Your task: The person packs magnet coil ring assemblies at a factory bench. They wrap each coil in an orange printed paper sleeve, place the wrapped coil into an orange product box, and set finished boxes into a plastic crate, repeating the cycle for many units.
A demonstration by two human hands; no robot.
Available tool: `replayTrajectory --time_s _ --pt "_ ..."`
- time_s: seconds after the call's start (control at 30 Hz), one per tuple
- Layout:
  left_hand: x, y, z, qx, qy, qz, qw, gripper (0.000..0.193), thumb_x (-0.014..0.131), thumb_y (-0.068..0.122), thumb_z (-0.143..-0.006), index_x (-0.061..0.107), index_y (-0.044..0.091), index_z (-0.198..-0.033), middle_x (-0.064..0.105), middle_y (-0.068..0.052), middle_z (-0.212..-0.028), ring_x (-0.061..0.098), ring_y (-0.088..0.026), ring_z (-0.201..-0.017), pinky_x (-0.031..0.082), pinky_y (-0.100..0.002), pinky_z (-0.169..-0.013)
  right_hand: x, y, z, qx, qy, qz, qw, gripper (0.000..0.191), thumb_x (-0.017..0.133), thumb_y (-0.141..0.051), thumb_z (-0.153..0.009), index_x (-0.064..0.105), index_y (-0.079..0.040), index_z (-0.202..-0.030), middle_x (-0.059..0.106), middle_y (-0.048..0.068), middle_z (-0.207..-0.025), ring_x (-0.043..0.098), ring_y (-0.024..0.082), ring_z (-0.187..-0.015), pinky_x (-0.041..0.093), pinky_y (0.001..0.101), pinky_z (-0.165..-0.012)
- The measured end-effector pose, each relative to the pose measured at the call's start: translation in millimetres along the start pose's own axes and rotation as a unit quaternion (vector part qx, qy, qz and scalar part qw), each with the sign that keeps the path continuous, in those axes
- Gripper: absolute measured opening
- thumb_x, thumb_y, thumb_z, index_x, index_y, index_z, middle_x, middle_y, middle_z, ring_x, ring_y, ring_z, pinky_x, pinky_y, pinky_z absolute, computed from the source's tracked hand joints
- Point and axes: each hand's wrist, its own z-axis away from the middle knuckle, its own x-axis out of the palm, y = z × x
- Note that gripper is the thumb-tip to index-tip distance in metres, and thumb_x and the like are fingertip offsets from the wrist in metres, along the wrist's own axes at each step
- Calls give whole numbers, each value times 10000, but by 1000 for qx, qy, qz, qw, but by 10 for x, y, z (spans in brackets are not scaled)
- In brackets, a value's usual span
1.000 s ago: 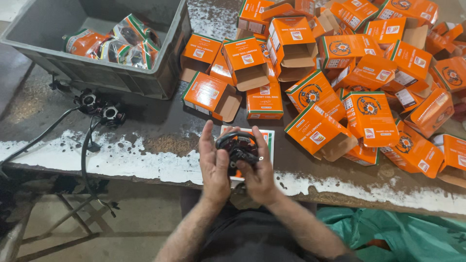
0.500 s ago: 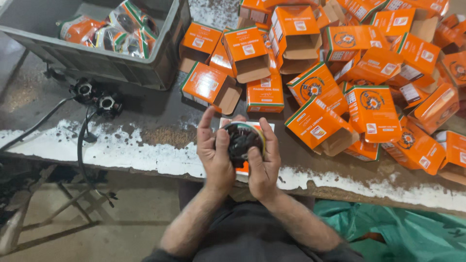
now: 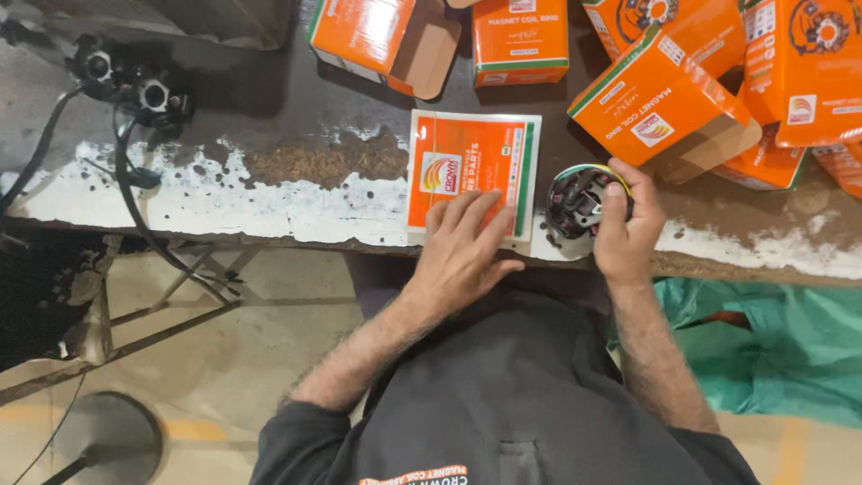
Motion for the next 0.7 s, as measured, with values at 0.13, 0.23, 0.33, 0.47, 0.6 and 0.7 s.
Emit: replayTrajectory --time_s 0.13,0.23,0.33,0.47,0.6,0.7 --pt "117 -3 -153 3 -35 -48 998 634 825 300 -817 612 15 -1341 597 -104 -1301 562 -287 -1177 453 -434 -921 -39 223 62 25 6 3 1000 299 517 -125 -1101 614 48 -1325 689 127 -1180 633 172 -1111 508 333 -1019" --pt "282 -14 -251 29 16 -27 999 436 817 211 -927 642 5 -1269 618 -107 -1210 592 -281 -1066 510 -412 -904 27 289 43 2 19 6 1000 304 507 -116 -1108 607 53 -1340 669 142 -1218 627 189 -1146 499 343 -1046" --pt "364 -55 -271 -9 126 84 988 261 760 86 -896 675 74 -1143 669 -74 -1132 651 -266 -1054 552 -362 -884 52 293 10 -3 15 6 1000 305 493 -116 -1106 593 52 -1340 662 143 -1237 631 200 -1160 502 346 -1056" --pt "237 -191 -157 -213 182 396 874 164 778 82 -932 652 31 -1023 667 -32 -938 627 -135 -829 510 -261 -699 38 290 -13 5 11 14 1000 309 480 -109 -1107 596 51 -1345 662 151 -1258 634 217 -1179 496 356 -1074" --pt "-18 -497 40 -285 179 527 781 222 621 129 -1031 594 43 -1235 675 30 -995 602 -47 -888 512 -206 -797 53 325 -35 -3 14 20 1000 304 488 -110 -1109 600 55 -1339 659 159 -1268 628 225 -1191 490 363 -1083" --pt "-14 -661 116 -273 177 504 800 163 584 154 -1081 630 27 -1172 665 41 -987 572 -23 -912 496 -194 -827 73 340 -53 -7 13 27 1000 310 491 -121 -1110 603 55 -1340 661 159 -1270 629 222 -1185 491 363 -1077"
